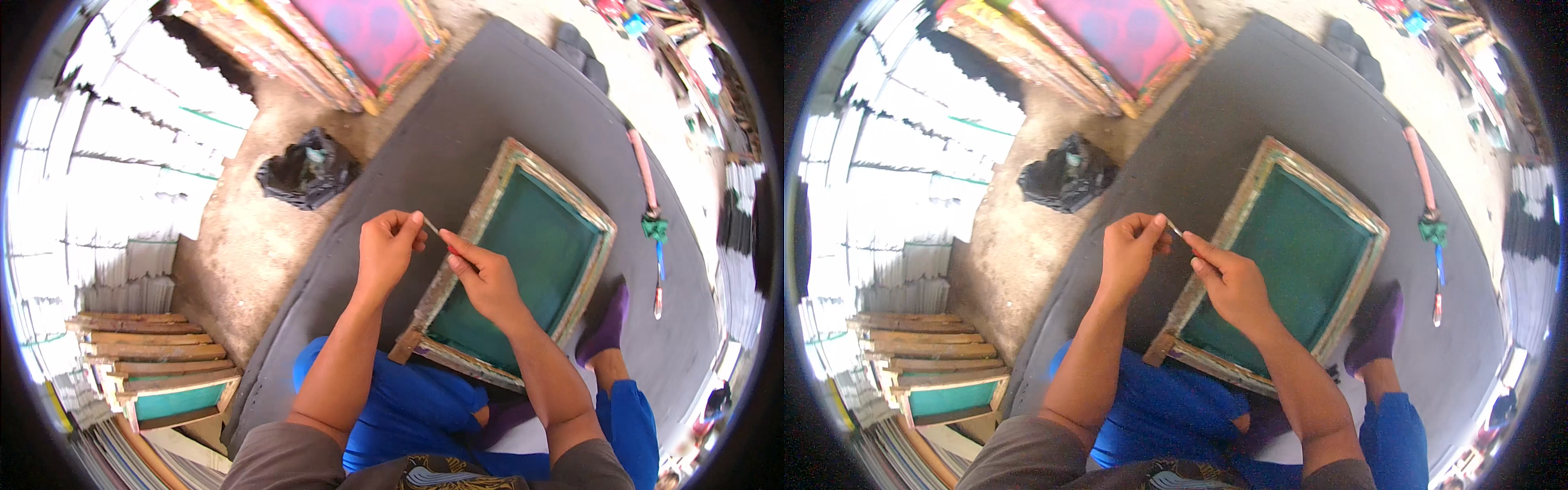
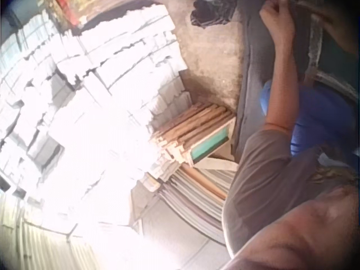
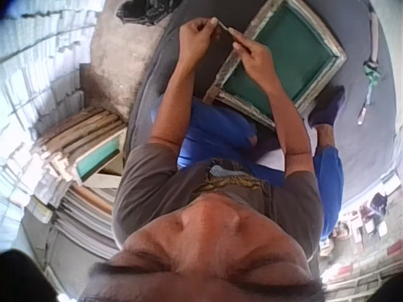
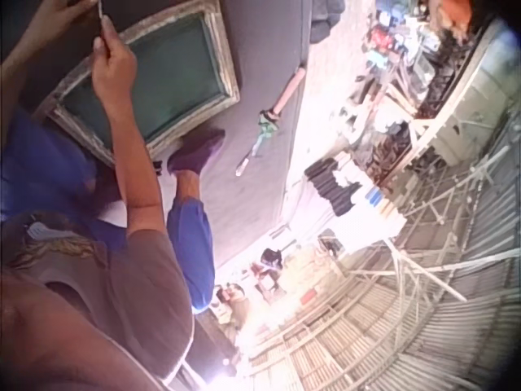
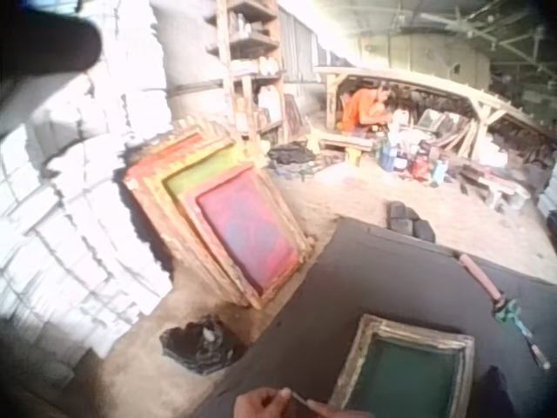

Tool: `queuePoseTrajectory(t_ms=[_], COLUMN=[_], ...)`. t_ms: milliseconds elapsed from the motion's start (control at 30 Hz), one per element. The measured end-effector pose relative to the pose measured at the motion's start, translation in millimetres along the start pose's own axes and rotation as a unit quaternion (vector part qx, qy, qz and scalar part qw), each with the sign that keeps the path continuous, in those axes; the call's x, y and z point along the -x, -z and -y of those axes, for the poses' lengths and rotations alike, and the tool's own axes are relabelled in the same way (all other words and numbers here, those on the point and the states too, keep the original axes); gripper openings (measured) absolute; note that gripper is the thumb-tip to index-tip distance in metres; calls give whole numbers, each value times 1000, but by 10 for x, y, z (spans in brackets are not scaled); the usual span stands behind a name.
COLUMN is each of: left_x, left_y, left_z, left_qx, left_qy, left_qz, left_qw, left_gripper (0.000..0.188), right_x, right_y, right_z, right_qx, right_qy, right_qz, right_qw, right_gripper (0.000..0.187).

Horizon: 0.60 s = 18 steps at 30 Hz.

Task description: The person sits on the floor and scrapes dried green material from the edges of a rectangular screen printing frame using a small metal tool. They work along the frame edges, removing residue and occasionally adjusting the frame's position.

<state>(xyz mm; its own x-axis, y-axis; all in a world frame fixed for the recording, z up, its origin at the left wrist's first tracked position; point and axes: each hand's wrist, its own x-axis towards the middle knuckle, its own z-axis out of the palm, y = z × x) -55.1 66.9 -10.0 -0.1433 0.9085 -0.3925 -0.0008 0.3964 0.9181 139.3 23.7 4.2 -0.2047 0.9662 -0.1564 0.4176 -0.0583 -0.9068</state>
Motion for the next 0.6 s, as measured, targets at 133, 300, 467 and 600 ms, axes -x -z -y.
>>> queuePoseTrajectory(t_ms=[133,300,467,600], left_x=[-324,-547,-722,-696], left_y=[505,947,1153,990], left_z=[-120,-243,65,-53], left_qx=[-33,-179,-200,-269], left_qy=[-64,-81,-83,-96], left_qz=[-184,-372,-399,-386], left_qw=[980,907,891,877], left_gripper=[29,23,28,28], right_x=[-354,-598,-628,-616], right_y=[-204,-568,-771,-702], right_z=[329,368,446,415], right_qx=[-69,-87,-74,-60], right_qy=[-24,38,35,25], right_qz=[31,42,59,55], right_qw=[997,995,995,996], right_gripper=[42,41,40,41])
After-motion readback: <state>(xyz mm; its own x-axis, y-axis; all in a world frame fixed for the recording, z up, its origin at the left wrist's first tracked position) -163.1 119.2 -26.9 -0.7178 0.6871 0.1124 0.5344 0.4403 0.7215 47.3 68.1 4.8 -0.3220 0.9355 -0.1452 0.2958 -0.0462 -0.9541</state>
